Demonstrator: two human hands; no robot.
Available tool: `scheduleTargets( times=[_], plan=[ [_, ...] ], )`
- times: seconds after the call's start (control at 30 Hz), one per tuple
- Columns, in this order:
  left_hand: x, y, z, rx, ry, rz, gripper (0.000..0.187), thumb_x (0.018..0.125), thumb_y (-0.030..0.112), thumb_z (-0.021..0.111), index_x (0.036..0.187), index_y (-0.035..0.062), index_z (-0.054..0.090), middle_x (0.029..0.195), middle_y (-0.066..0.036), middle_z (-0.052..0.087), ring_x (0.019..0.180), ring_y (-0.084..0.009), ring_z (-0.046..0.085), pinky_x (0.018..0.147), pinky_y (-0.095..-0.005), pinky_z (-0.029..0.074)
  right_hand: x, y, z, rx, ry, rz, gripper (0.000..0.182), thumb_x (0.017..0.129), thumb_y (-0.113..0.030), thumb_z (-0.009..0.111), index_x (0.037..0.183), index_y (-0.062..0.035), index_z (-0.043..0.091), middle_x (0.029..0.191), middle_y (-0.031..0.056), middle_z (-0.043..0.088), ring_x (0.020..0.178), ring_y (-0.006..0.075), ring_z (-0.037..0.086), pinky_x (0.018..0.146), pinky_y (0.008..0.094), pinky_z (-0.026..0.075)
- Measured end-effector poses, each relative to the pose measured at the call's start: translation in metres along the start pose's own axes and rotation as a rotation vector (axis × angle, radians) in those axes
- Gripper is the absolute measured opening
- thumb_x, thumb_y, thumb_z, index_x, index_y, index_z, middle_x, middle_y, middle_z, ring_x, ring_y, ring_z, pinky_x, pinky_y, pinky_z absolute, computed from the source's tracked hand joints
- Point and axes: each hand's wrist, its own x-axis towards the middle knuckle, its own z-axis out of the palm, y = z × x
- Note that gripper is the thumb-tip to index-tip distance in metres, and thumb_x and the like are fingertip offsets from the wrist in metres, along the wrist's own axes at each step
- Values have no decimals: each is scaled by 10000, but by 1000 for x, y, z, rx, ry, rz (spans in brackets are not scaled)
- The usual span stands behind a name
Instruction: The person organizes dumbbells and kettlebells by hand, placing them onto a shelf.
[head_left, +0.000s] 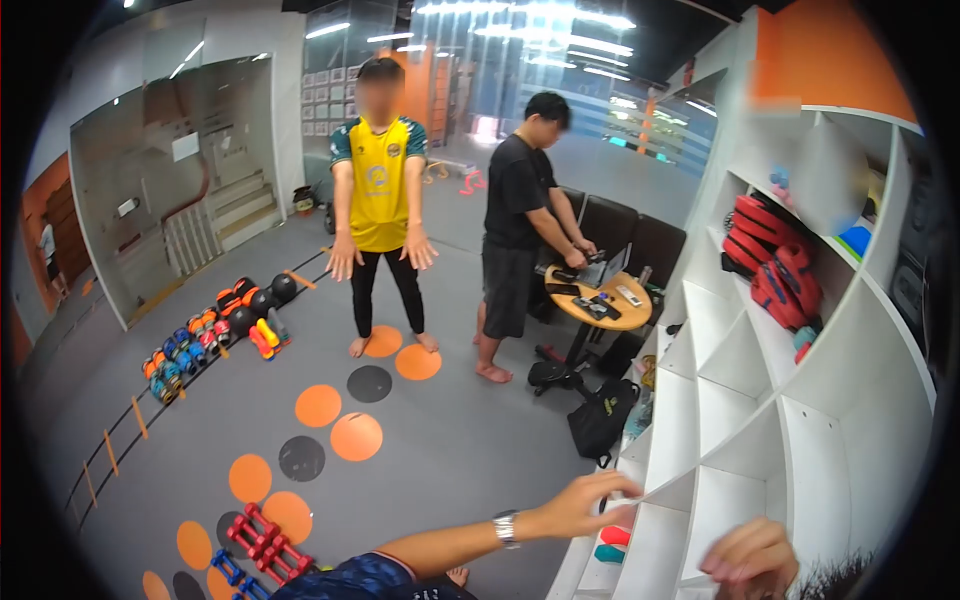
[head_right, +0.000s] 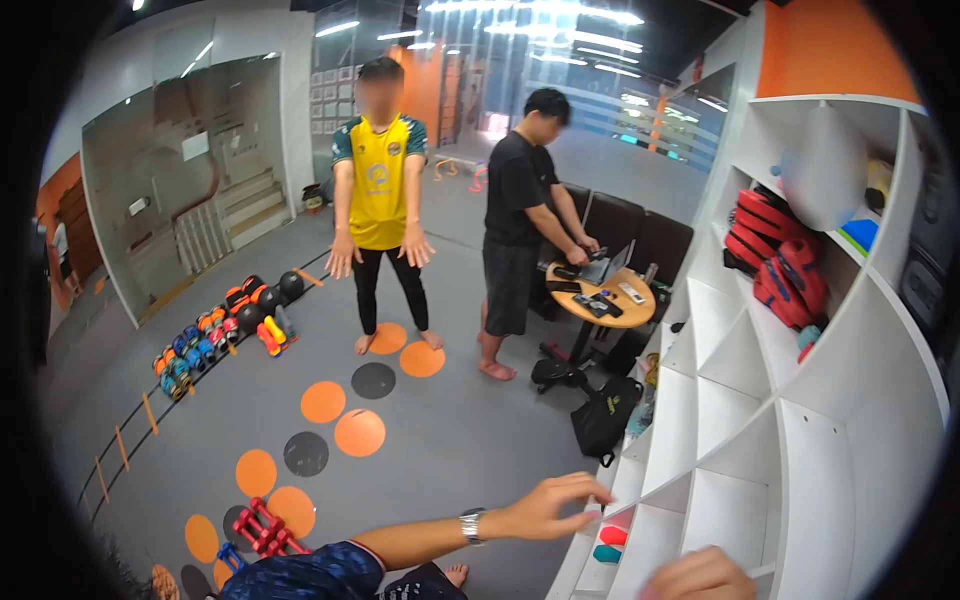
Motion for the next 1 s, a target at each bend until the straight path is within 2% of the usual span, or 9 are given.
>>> scheduleTargets(
  times=[0.03, 0.1, 0.27, 0.43, 0.57, 0.63, 0.7, 0.77, 1.0],
  plan=[
    [-27, -24, -10, 42, 25, -125, 256, 911, 169, 623, 1136, 46, 632, 1051, -78, 645, 925, -185, 614, 822, -308, 492, 12, 18, 2, 134, -156, -3, 129, 918, -114, 646, 878, -12, 578, 885, 127, 603, 827, 259, 612, 730, 344, 541],
    [-92, -70, -23, 139, 79, -290, 275, 921, 212, 618, 1143, 50, 637, 1073, -80, 666, 907, -191, 633, 813, -310, 505, 53, -8, 46, 76, -25, 283, 163, 910, -161, 660, 858, -17, 606, 929, 124, 603, 876, 276, 599, 771, 345, 528],
    [-284, -143, -28, 258, 330, -818, 311, 886, 240, 660, 1125, 41, 649, 992, -115, 709, 906, -214, 679, 819, -348, 541, 101, 45, 83, 619, -441, -178, 190, 896, -200, 655, 929, -15, 633, 954, 142, 573, 894, 287, 566, 777, 388, 493],
    [-457, -124, 20, 358, 698, -1140, 291, 855, 250, 677, 1060, 44, 677, 938, -118, 713, 876, -199, 681, 806, -332, 540, 79, 38, 105, 1021, -362, -97, 251, 915, -231, 626, 965, 15, 635, 955, 179, 537, 876, 283, 532, 766, 397, 475],
    [-513, -73, 73, 223, 1089, -1276, 233, 859, 175, 685, 1036, 22, 678, 919, -92, 712, 833, -146, 672, 759, -295, 544, 50, 12, 134, 714, -37, 105, 198, 924, -165, 605, 1010, 14, 604, 952, 194, 617, 801, 322, 611, 669, 373, 532],
    [-517, -53, 92, 128, 1236, -1254, 224, 875, 162, 675, 1052, 26, 660, 924, -81, 703, 818, -139, 664, 725, -287, 541, 65, 55, 153, 884, -111, -377, 137, 877, -133, 650, 817, -17, 607, 825, 186, 626, 609, 280, 590, 530, 344, 532],
    [-522, -42, 116, -12, 1422, -1164, 231, 889, 148, 667, 1088, 36, 632, 927, -72, 691, 803, -139, 655, 697, -284, 535, 40, 87, 158, 644, -374, -58, 223, 753, 34, 696, 963, -35, 665, 1025, 93, 653, 950, 249, 631, 805, 373, 529],
    [-522, -37, 132, -203, 1579, -1119, 246, 903, 152, 653, 1116, 37, 607, 969, -78, 685, 821, -155, 659, 694, -286, 537, 0, 140, 207, 707, -506, 351, 319, 767, -5, 715, 1077, -36, 646, 1099, 105, 638, 1011, 236, 609, 852, 360, 509],
    [-536, -46, 182, -280, 1725, -1144, 279, 915, 177, 635, 1146, 25, 605, 965, -73, 678, 814, -141, 656, 635, -253, 538, -187, 245, 312, 545, -898, 977, 440, 853, -70, 697, 1261, -17, 541, 1141, 107, 618, 1016, 182, 596, 832, 319, 510]
  ],
)
